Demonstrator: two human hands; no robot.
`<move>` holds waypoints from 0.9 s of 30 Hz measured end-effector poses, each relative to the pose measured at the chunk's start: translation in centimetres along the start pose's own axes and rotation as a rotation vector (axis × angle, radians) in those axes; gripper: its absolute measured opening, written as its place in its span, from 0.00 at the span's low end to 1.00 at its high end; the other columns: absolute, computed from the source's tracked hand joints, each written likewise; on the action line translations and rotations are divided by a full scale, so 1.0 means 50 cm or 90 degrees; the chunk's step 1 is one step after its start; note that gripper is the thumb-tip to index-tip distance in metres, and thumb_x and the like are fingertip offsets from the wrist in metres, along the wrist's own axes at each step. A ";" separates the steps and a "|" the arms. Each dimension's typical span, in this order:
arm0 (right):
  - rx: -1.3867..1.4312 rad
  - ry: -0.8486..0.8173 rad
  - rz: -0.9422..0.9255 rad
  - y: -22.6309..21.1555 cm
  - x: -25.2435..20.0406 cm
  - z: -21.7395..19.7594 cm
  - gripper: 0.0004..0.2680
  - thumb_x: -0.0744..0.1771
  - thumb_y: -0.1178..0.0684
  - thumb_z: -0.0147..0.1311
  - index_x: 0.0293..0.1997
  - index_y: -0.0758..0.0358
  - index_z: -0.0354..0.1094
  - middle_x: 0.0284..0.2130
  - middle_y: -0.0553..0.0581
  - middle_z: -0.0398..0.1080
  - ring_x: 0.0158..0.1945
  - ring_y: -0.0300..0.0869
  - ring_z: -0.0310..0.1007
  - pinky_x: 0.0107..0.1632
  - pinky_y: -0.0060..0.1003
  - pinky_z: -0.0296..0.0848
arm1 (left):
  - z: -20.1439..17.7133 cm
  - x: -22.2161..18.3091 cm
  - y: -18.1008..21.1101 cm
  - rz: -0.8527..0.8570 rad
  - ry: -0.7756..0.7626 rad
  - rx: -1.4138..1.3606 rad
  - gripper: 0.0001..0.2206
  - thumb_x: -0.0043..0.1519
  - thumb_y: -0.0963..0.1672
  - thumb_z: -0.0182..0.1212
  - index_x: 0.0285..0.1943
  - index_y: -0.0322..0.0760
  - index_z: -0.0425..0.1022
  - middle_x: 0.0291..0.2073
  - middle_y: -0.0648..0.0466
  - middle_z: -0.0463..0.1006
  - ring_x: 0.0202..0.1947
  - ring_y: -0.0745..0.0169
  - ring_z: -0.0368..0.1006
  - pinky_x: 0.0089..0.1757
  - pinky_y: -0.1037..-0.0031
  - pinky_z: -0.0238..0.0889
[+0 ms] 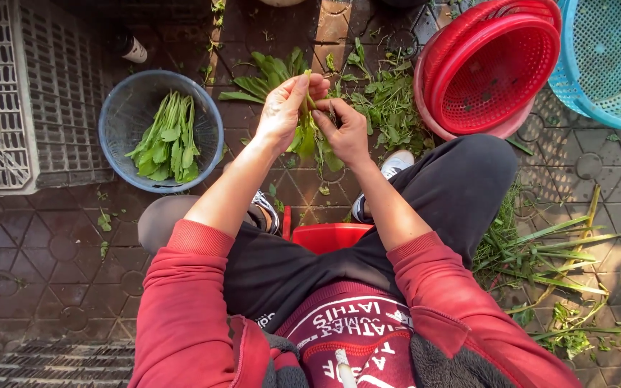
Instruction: Trimming and sorting leafy green vegetables by hand and with a knife, then placing them into a plastic basket.
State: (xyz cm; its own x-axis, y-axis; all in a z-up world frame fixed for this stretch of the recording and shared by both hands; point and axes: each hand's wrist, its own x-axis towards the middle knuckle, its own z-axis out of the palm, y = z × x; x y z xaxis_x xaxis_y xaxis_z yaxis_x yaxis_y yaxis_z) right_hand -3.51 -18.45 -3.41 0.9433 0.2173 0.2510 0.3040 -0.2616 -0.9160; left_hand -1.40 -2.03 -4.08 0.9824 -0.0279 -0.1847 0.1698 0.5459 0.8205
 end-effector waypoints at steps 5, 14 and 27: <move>0.007 -0.029 -0.020 0.039 0.010 -0.009 0.07 0.73 0.52 0.62 0.54 0.60 0.77 0.47 0.56 0.82 0.50 0.44 0.81 0.55 0.42 0.80 | 0.016 -0.013 0.066 0.044 -0.049 0.143 0.14 0.73 0.51 0.60 0.49 0.40 0.84 0.46 0.52 0.87 0.47 0.65 0.81 0.53 0.73 0.74; 0.116 0.127 0.503 0.340 -0.012 -0.006 0.10 0.69 0.48 0.65 0.54 0.56 0.77 0.42 0.48 0.79 0.34 0.34 0.67 0.41 0.34 0.67 | -0.015 -0.056 0.309 0.275 0.027 0.212 0.08 0.80 0.47 0.52 0.50 0.40 0.71 0.35 0.55 0.70 0.35 0.65 0.69 0.43 0.72 0.70; 0.368 0.248 0.986 0.670 -0.057 0.221 0.07 0.69 0.57 0.68 0.43 0.63 0.70 0.22 0.49 0.51 0.22 0.37 0.48 0.24 0.36 0.49 | -0.041 -0.119 0.431 0.198 0.256 0.194 0.16 0.79 0.52 0.56 0.62 0.39 0.79 0.33 0.58 0.67 0.35 0.72 0.65 0.42 0.77 0.66</move>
State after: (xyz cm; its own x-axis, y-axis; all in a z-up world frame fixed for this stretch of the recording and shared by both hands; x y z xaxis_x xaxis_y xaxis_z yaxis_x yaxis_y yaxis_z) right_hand 2.50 -17.46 -38.26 0.2891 -0.1434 -0.9465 -0.8673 0.3794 -0.3224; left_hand -3.77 11.60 13.60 0.8928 0.4475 -0.0521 -0.0484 0.2103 0.9764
